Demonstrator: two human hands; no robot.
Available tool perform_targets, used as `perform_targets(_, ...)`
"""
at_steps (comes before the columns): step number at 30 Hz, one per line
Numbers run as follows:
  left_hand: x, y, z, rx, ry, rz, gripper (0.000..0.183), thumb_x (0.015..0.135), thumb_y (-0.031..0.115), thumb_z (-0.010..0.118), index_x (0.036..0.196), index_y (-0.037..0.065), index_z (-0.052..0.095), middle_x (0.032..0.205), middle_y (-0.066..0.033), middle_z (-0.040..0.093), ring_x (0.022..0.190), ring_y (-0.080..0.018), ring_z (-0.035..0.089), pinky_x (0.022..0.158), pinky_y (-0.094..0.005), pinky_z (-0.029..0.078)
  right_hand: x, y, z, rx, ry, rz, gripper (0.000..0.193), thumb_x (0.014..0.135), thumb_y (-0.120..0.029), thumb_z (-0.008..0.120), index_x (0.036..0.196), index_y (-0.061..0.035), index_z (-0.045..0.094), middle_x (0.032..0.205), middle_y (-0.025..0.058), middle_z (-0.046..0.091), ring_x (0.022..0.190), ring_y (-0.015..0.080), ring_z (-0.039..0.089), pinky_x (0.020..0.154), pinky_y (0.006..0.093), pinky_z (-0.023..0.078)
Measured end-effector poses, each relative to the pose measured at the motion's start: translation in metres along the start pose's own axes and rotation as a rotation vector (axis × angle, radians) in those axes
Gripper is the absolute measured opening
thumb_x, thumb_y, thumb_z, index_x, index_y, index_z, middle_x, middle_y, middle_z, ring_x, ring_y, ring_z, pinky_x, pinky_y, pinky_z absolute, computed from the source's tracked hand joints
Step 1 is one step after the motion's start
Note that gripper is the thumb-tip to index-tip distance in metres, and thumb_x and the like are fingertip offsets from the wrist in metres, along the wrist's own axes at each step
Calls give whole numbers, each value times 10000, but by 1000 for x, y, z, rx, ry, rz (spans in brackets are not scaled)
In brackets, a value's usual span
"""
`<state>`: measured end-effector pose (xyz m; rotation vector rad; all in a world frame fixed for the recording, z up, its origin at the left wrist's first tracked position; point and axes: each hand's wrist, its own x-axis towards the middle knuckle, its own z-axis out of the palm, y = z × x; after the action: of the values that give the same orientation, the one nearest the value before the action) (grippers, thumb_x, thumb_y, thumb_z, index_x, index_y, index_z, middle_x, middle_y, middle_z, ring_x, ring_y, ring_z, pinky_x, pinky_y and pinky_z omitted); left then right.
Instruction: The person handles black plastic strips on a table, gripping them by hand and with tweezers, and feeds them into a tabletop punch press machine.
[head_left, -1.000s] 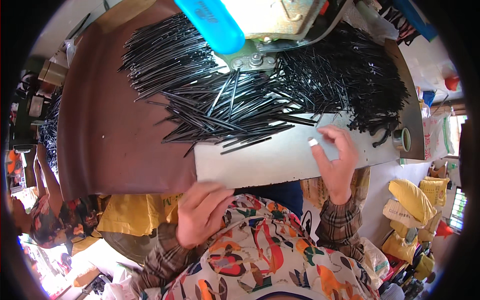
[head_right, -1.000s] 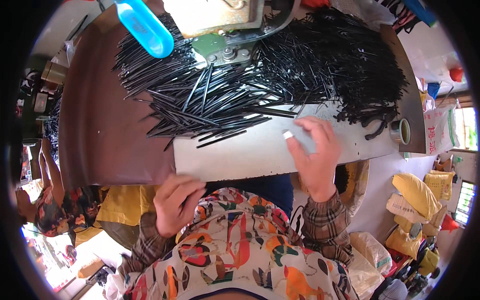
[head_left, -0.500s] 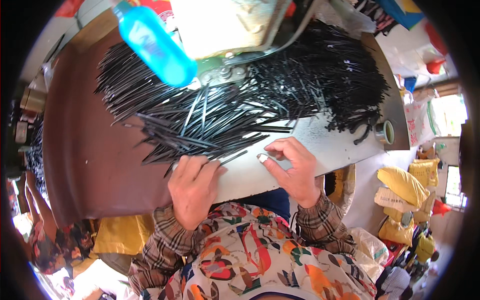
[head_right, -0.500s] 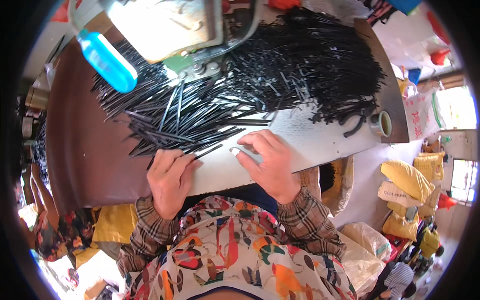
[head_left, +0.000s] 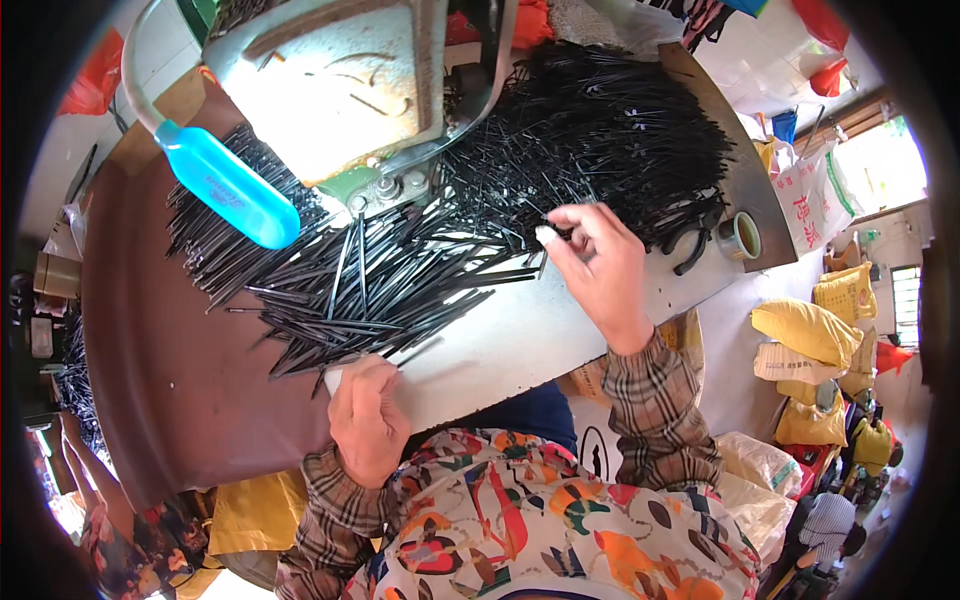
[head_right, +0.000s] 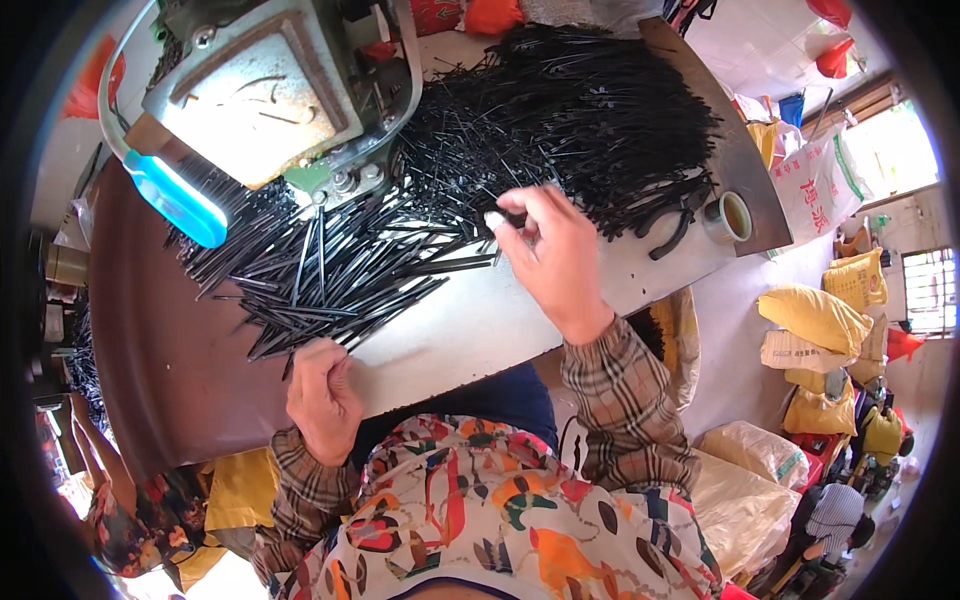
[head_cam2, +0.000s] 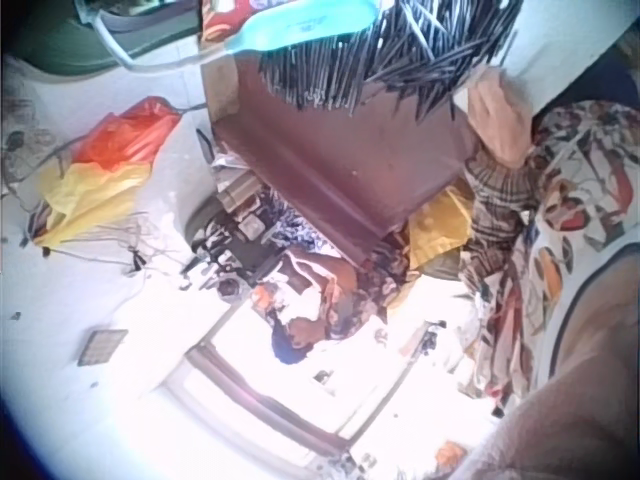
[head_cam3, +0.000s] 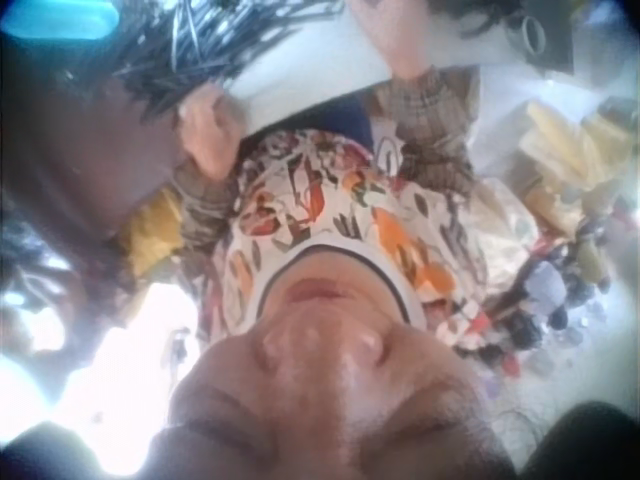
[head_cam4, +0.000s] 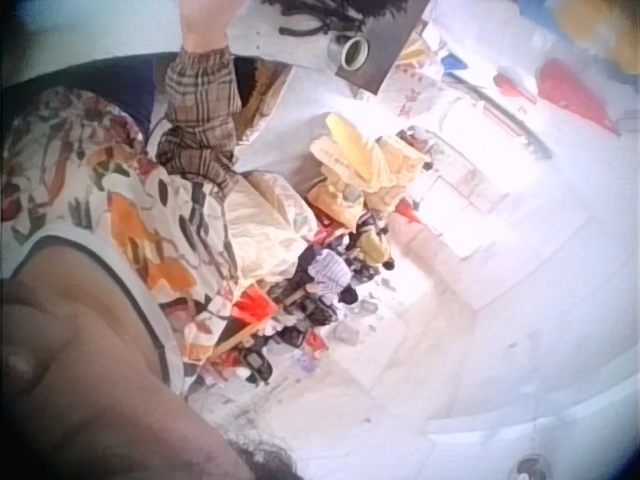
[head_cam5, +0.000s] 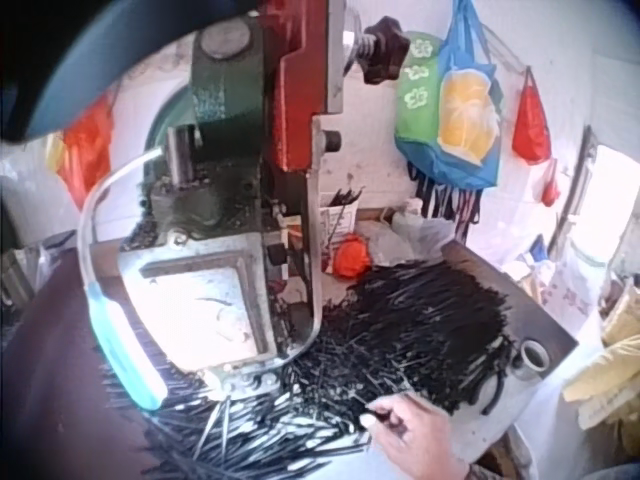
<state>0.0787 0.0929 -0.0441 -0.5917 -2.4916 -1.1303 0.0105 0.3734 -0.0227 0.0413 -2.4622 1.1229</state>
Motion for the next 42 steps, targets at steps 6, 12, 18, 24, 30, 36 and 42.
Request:
perform_targets(6,6,14,-3,6,-10,-42,447,818,-180,494,1222,-18,597,1063,-184,594,937,-323,595,799,-356,504,24,12,0,-193,-42,-50,127,799,-109,714,903,-54,665,833,81,617,708,269,629,644,370,504)
perform_targets(12,1,21,-6,86,30,-61,248,948,-52,509,1172,-24,614,1056,-166,598,924,-270,588,812,-335,486,29,9,-7,-296,-52,-103,78,758,-83,692,794,-74,624,785,64,596,703,276,619,622,385,496)
perform_targets(18,18,24,-24,45,95,-115,247,892,-113,554,1097,-17,652,985,-142,597,890,-278,588,782,-318,484,30,-9,-27,-290,52,-124,80,747,-78,669,795,-75,605,780,76,578,703,289,606,609,391,475)
perform_targets(24,80,-11,-34,33,112,-46,171,962,-56,516,1092,-52,626,1002,-156,673,851,-158,665,788,-268,532,19,-24,-48,-234,60,-160,109,708,6,615,795,-24,556,858,94,654,737,260,644,656,329,495)
perform_targets(30,104,-53,10,50,104,119,249,946,-44,559,1189,-83,594,957,-191,678,833,-230,703,741,-308,555,-6,-29,-47,84,-146,-117,121,710,77,558,771,9,479,855,150,703,839,192,696,778,275,515)
perform_targets(36,94,-40,16,240,55,225,165,894,-32,604,1055,-64,619,1035,-217,672,987,-387,649,894,-405,517,-19,-12,-35,496,-170,17,105,765,93,529,815,14,481,957,183,690,960,206,678,896,337,518)
perform_targets(42,93,-41,12,263,-25,306,241,777,-58,609,1014,-23,629,1106,-206,665,1089,-370,626,945,-431,492,-15,-12,-15,706,-277,31,84,818,88,525,825,8,498,956,149,680,960,191,674,893,339,526)
